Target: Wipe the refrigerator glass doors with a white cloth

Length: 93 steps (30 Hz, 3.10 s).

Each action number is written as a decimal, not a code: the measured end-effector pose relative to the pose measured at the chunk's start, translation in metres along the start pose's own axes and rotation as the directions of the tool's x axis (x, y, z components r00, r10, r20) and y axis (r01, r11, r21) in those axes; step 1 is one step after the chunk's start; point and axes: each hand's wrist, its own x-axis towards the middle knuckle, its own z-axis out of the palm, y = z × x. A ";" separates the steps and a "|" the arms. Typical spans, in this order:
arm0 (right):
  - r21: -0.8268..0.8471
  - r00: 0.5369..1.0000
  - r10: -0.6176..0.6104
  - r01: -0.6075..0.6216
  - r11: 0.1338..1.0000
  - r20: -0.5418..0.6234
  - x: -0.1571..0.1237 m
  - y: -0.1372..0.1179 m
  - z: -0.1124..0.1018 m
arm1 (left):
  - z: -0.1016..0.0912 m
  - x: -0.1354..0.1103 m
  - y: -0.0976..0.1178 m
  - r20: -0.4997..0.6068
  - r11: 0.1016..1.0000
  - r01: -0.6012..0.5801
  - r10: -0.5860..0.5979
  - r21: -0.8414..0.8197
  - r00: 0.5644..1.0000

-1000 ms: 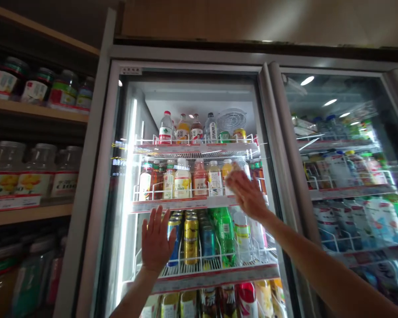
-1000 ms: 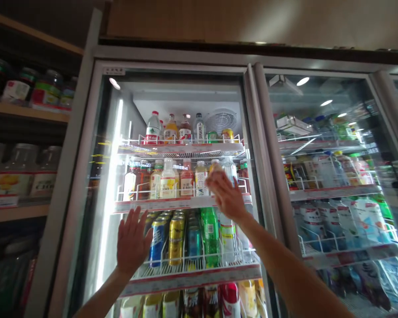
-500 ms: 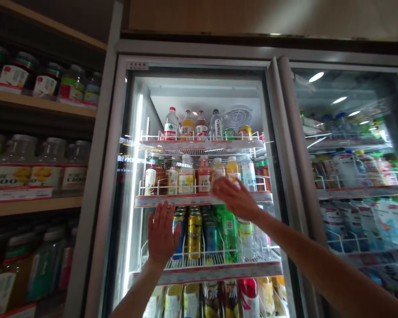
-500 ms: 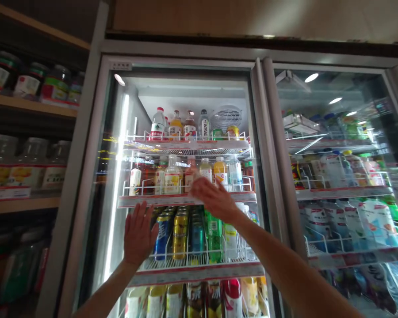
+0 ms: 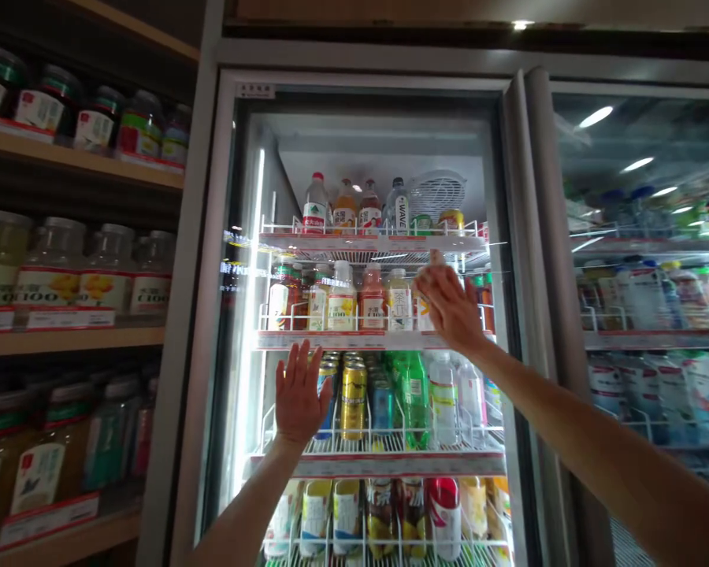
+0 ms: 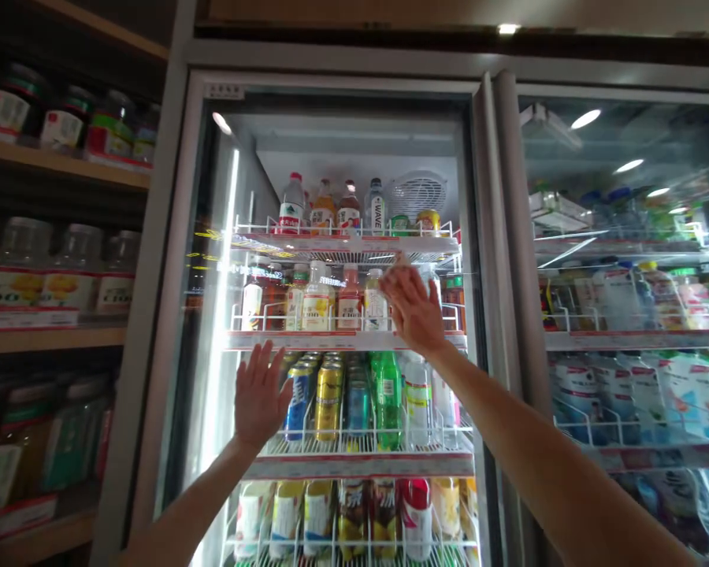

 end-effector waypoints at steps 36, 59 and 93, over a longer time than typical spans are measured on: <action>0.065 0.995 -0.023 0.016 0.998 0.099 -0.125 -0.045 -0.015 | 0.001 0.002 0.001 -0.022 1.000 -0.002 0.002 -0.005 1.000; 0.069 0.952 0.299 -0.304 0.950 0.069 -0.143 -0.083 -0.016 | 0.001 0.002 0.001 -0.033 0.999 -0.005 0.003 -0.045 0.999; -0.022 0.889 0.457 -0.458 0.889 -0.027 -0.139 -0.081 -0.010 | -0.001 0.001 -0.001 -0.003 0.999 -0.029 0.029 -0.023 1.000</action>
